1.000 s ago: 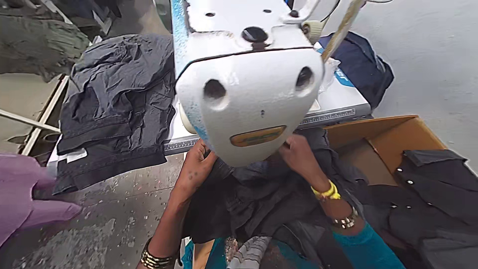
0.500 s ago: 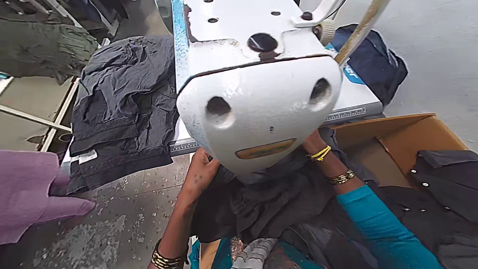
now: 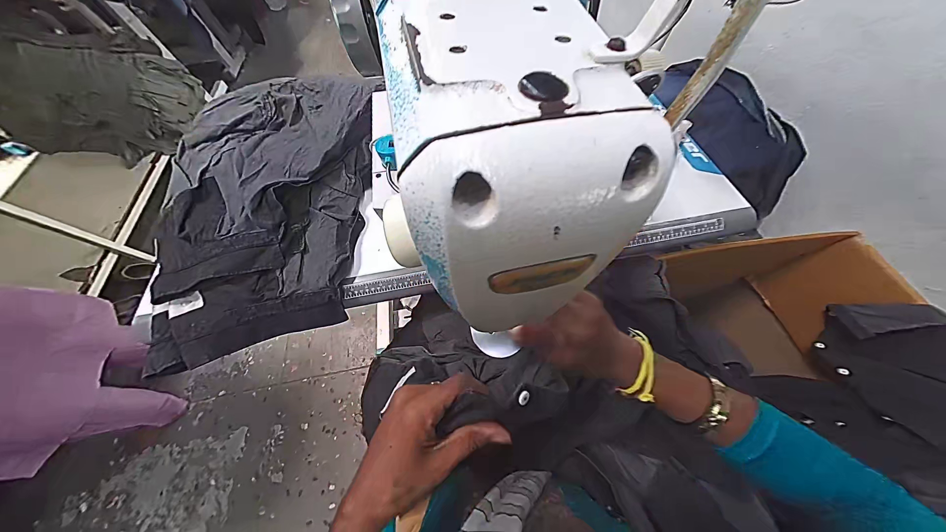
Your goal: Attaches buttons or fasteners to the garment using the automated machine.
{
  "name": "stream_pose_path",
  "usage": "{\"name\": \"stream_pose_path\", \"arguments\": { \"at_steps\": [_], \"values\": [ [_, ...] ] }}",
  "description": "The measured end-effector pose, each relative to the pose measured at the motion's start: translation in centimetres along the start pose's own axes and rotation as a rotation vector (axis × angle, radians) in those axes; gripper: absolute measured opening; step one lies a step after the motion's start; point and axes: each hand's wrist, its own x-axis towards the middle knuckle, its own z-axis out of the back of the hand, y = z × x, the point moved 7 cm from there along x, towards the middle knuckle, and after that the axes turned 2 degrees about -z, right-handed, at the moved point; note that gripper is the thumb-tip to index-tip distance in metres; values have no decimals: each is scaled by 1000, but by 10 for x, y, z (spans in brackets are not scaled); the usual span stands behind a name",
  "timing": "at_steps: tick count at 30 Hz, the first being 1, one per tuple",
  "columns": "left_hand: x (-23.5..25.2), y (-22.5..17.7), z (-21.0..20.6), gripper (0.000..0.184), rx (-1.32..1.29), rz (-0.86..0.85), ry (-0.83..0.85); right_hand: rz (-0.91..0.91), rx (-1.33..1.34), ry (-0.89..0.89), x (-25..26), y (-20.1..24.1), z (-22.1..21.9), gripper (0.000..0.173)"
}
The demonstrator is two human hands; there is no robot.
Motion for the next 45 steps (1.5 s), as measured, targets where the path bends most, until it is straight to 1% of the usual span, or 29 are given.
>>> {"name": "stream_pose_path", "arguments": {
  "at_steps": [1, 2, 3, 4, 6, 7, 8, 9, 11, 13, 15, 18, 21, 23, 25, 26, 28, 29, 31, 32, 33, 37, 40, 42, 45],
  "values": [
    [1, -4, 1, 38, 50, -26, -21, 59, -7, 5, 3, 8, -5, 25],
    [3, -8, 3, 36, 96, -46, -43, 54, 5, 15, 8, 9, -8, 25],
    [6, -12, 6, 34, 127, -64, -63, 9, 48, 43, 11, 6, -9, 22],
    [8, -15, 8, 33, 134, -73, -88, -80, 185, 91, 10, 0, -10, 19],
    [5, -12, 21, 31, 100, -27, -154, -340, 699, 273, -1, -4, -14, 28],
    [1, -4, 31, 30, 63, 36, -203, -428, 904, 364, -8, -2, -14, 31],
    [-6, 8, 43, 27, 20, 124, -258, -490, 1006, 430, -15, -2, -12, 31],
    [-13, 22, 57, 22, -19, 225, -321, -552, 1005, 451, -23, -11, -8, 31],
    [-28, 48, 78, 14, -83, 413, -424, -692, 851, 440, -43, -50, 2, 24],
    [-37, 65, 82, 13, -102, 517, -455, -817, 700, 389, -64, -93, 15, 16],
    [-36, 69, 77, 14, -97, 546, -464, -935, 609, 332, -80, -125, 28, 11],
    [-20, 64, 66, 16, -44, 508, -467, -1016, 572, 260, -92, -148, 37, 20],
    [-8, 58, 61, 19, 27, 471, -443, -1006, 523, 263, -99, -156, 42, 19],
    [-8, 57, 58, 21, 56, 466, -422, -998, 452, 305, -103, -161, 42, 21],
    [-12, 59, 54, 23, 104, 482, -403, -996, 224, 376, -105, -169, 44, 24],
    [-12, 59, 52, 24, 182, 470, -399, -982, 87, 388, -104, -172, 46, 25],
    [-5, 50, 48, 32, 483, 354, -386, -890, -129, 357, -93, -173, 43, 23],
    [1, 45, 43, 37, 607, 273, -353, -812, -174, 328, -84, -167, 36, 20],
    [15, 39, 33, 45, 709, 136, -296, -662, -212, 284, -63, -149, 16, 17],
    [21, 36, 28, 45, 716, 94, -286, -625, -212, 275, -54, -141, 5, 18],
    [26, 35, 23, 46, 686, 88, -280, -594, -211, 268, -46, -136, -5, 19],
    [38, 51, 8, 51, 392, 298, -250, -544, -250, 326, -34, -134, -32, 23],
    [36, 60, 0, 48, 266, 423, -260, -548, -283, 414, -38, -131, -38, 23],
    [35, 61, -3, 47, 221, 482, -288, -548, -238, 370, -40, -129, -32, 19],
    [33, 61, -4, 43, 172, 487, -331, -499, -148, 216, -48, -129, -23, 14]
  ]
}}
